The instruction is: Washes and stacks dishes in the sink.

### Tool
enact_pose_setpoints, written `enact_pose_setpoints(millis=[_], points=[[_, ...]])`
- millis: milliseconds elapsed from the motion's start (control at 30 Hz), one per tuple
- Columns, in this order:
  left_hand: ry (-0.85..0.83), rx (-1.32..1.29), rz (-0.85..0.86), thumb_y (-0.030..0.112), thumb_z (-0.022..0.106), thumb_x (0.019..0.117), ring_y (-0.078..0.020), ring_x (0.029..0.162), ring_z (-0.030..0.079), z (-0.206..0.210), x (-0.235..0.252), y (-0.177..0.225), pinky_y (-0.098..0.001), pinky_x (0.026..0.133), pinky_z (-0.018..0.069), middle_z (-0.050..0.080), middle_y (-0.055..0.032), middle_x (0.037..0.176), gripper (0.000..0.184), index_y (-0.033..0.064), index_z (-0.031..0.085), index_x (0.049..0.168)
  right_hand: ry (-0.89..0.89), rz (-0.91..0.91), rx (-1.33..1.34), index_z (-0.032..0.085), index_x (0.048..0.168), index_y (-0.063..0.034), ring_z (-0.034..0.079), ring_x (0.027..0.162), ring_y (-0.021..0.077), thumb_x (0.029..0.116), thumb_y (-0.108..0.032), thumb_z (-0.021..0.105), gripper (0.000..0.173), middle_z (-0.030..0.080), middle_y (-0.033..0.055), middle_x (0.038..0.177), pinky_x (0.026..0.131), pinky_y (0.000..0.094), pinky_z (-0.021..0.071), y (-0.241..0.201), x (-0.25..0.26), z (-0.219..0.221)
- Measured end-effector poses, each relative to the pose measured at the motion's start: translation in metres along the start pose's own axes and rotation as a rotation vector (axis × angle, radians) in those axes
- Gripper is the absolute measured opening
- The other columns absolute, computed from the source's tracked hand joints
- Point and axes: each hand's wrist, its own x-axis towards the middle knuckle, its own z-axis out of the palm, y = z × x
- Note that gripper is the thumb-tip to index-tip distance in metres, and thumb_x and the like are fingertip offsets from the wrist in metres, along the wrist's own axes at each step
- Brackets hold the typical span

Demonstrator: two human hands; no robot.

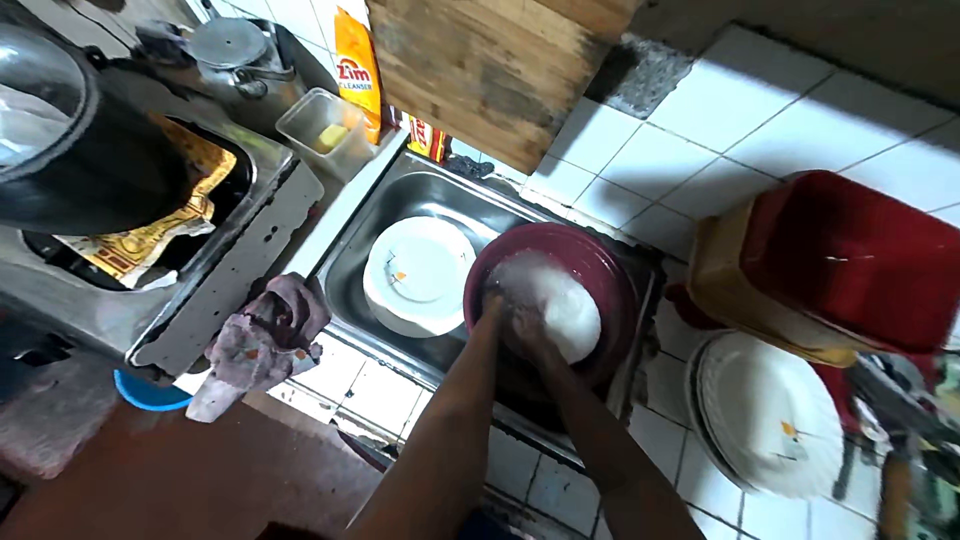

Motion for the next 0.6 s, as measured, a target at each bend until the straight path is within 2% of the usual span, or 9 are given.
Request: enact_pose_setpoints(millis=[67, 133, 200, 233, 333, 433, 467, 533, 600], points=[[-0.055, -0.001, 0.034, 0.003, 0.043, 0.1088, -0.0311, 0.132, 0.049, -0.01, -0.029, 0.014, -0.0386, 0.111, 0.0392, 0.046, -0.0291, 0.148, 0.04, -0.0125, 0.041, 0.145, -0.056, -0.078, -0.104, 0.025, 0.16, 0.0032, 0.015, 0.157, 0.0422, 0.1111, -0.027, 0.031, 0.058, 0.022, 0.0255, 0.167, 0.123, 0.0673, 0.0019, 0.003, -0.024, 0.009], [-0.034, 0.012, 0.551, 0.006, 0.044, 0.1075, -0.0455, 0.118, 0.059, -0.011, -0.011, -0.032, -0.038, 0.098, 0.0508, 0.051, -0.0475, 0.129, 0.04, -0.0269, 0.046, 0.131, -0.094, -0.014, -0.166, 0.019, 0.163, -0.0002, 0.009, 0.158, 0.0399, 0.111, -0.045, 0.028, 0.069, 0.016, 0.0211, 0.17, 0.123, 0.0679, 0.0021, 0.021, -0.066, -0.005], [-0.054, 0.002, 0.025, 0.006, 0.04, 0.1108, -0.0319, 0.14, 0.044, -0.01, -0.017, 0.011, -0.0409, 0.116, 0.0346, 0.043, -0.0281, 0.153, 0.039, -0.0117, 0.042, 0.146, -0.091, 0.09, -0.233, 0.016, 0.161, 0.0048, 0.005, 0.158, 0.0411, 0.108, -0.055, 0.03, 0.081, 0.012, 0.0248, 0.169, 0.124, 0.0657, -0.0001, 0.05, -0.087, -0.026], [-0.035, 0.01, -0.038, 0.007, 0.039, 0.1111, -0.0305, 0.142, 0.042, -0.005, -0.002, 0.005, -0.043, 0.118, 0.031, 0.043, -0.0244, 0.154, 0.04, -0.0083, 0.043, 0.148, -0.072, 0.138, -0.277, 0.015, 0.161, 0.007, 0.003, 0.158, 0.0415, 0.1066, -0.059, 0.03, 0.087, 0.01, 0.0266, 0.169, 0.125, 0.0632, -0.0038, 0.063, -0.084, -0.035], [0.009, -0.082, 0.189, 0.014, 0.044, 0.1104, -0.0367, 0.138, 0.047, 0.011, 0.063, -0.054, -0.0481, 0.117, 0.0354, 0.05, -0.029, 0.147, 0.041, -0.0097, 0.049, 0.143, 0.165, 0.149, -0.248, 0.028, 0.155, 0.0127, 0.006, 0.157, 0.0477, 0.107, -0.054, 0.033, 0.083, 0.013, 0.0339, 0.166, 0.125, 0.0625, -0.0015, 0.08, -0.041, -0.027], [0.004, -0.134, 0.199, 0.017, 0.045, 0.1106, -0.0378, 0.136, 0.049, 0.013, 0.077, -0.063, -0.0497, 0.115, 0.037, 0.051, -0.0299, 0.145, 0.041, -0.01, 0.05, 0.141, -0.033, 0.295, -0.163, 0.042, 0.152, 0.0056, 0.024, 0.153, 0.0465, 0.1101, -0.03, 0.041, 0.055, 0.033, 0.0307, 0.161, 0.124, 0.0596, 0.0165, 0.026, -0.007, -0.033], [-0.006, -0.088, 0.179, 0.016, 0.045, 0.1105, -0.0391, 0.134, 0.05, 0.013, 0.076, -0.061, -0.0506, 0.114, 0.038, 0.052, -0.0308, 0.144, 0.041, -0.0104, 0.05, 0.141, -0.138, 0.281, -0.14, 0.04, 0.152, 0.0076, 0.028, 0.151, 0.0468, 0.1095, -0.021, 0.043, 0.051, 0.035, 0.0312, 0.159, 0.124, 0.0578, 0.0188, 0.011, -0.004, -0.032], [-0.036, 0.017, 0.133, 0.011, 0.045, 0.109, -0.0394, 0.135, 0.05, 0.008, 0.068, -0.056, -0.0489, 0.113, 0.0385, 0.05, -0.0319, 0.145, 0.04, -0.0114, 0.047, 0.143, -0.096, 0.114, -0.076, 0.039, 0.153, 0.0058, 0.025, 0.153, 0.0441, 0.1093, -0.022, 0.042, 0.052, 0.035, 0.0283, 0.16, 0.126, 0.0581, 0.01, 0.005, -0.003, -0.007], [-0.068, 0.101, 0.097, 0.007, 0.049, 0.1072, -0.0372, 0.137, 0.048, 0.007, 0.065, -0.054, -0.0451, 0.115, 0.0386, 0.049, -0.0314, 0.147, 0.042, -0.0121, 0.045, 0.144, -0.049, -0.018, -0.119, 0.032, 0.161, -0.0077, 0.012, 0.157, 0.0425, 0.1114, -0.038, 0.03, 0.058, 0.025, 0.0201, 0.168, 0.121, 0.0717, -0.0021, 0.01, -0.015, 0.012]])
